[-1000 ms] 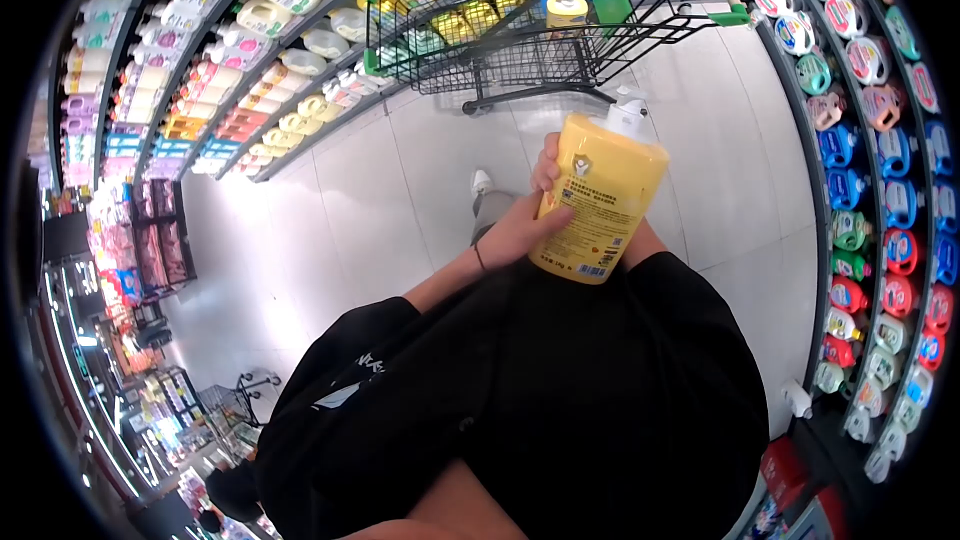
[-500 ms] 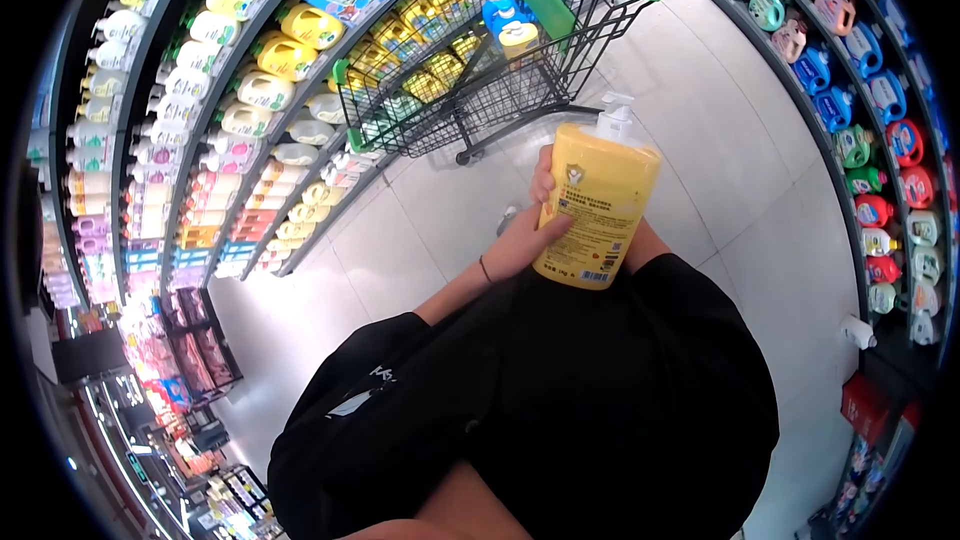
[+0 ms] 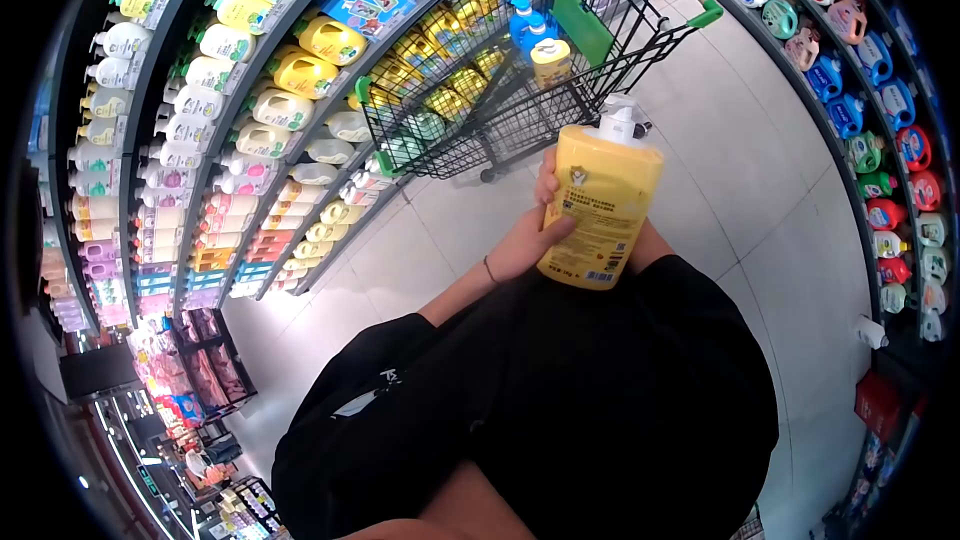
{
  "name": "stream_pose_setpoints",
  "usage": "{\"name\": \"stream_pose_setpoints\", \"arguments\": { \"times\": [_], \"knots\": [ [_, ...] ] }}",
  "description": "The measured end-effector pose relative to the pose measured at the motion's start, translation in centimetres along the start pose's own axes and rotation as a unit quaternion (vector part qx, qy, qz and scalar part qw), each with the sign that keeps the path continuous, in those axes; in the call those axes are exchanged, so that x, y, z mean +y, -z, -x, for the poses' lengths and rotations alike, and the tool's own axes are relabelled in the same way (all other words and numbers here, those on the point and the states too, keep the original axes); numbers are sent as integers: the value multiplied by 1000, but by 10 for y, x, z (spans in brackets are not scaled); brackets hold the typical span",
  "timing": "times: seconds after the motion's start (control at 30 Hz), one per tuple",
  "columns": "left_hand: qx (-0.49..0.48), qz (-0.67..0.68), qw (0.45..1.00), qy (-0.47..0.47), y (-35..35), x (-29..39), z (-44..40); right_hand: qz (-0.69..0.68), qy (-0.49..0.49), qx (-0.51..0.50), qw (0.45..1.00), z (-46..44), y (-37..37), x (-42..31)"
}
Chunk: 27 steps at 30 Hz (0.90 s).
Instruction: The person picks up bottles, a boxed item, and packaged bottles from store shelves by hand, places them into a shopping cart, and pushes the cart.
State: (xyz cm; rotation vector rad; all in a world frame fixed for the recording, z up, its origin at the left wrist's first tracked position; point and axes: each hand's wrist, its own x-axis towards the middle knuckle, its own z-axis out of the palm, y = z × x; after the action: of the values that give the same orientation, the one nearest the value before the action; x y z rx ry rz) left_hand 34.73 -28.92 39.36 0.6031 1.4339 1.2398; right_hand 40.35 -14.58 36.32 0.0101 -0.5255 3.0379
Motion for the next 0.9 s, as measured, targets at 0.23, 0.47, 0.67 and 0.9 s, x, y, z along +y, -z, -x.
{"name": "stream_pose_setpoints", "arguments": {
  "times": [0.23,0.47,0.67,0.9],
  "knots": [
    [20,7,998,53,47,13,18,-1,4,-1,1000,-42,-22,28],
    [21,-30,999,33,91,25,31,-16,15,2,1000,-80,-32,53],
    [-43,-42,998,9,119,26,35,-28,39,33,998,-89,-44,67],
    [-103,-70,991,39,131,17,35,-68,100,20,993,-75,-32,86]
  ]
}}
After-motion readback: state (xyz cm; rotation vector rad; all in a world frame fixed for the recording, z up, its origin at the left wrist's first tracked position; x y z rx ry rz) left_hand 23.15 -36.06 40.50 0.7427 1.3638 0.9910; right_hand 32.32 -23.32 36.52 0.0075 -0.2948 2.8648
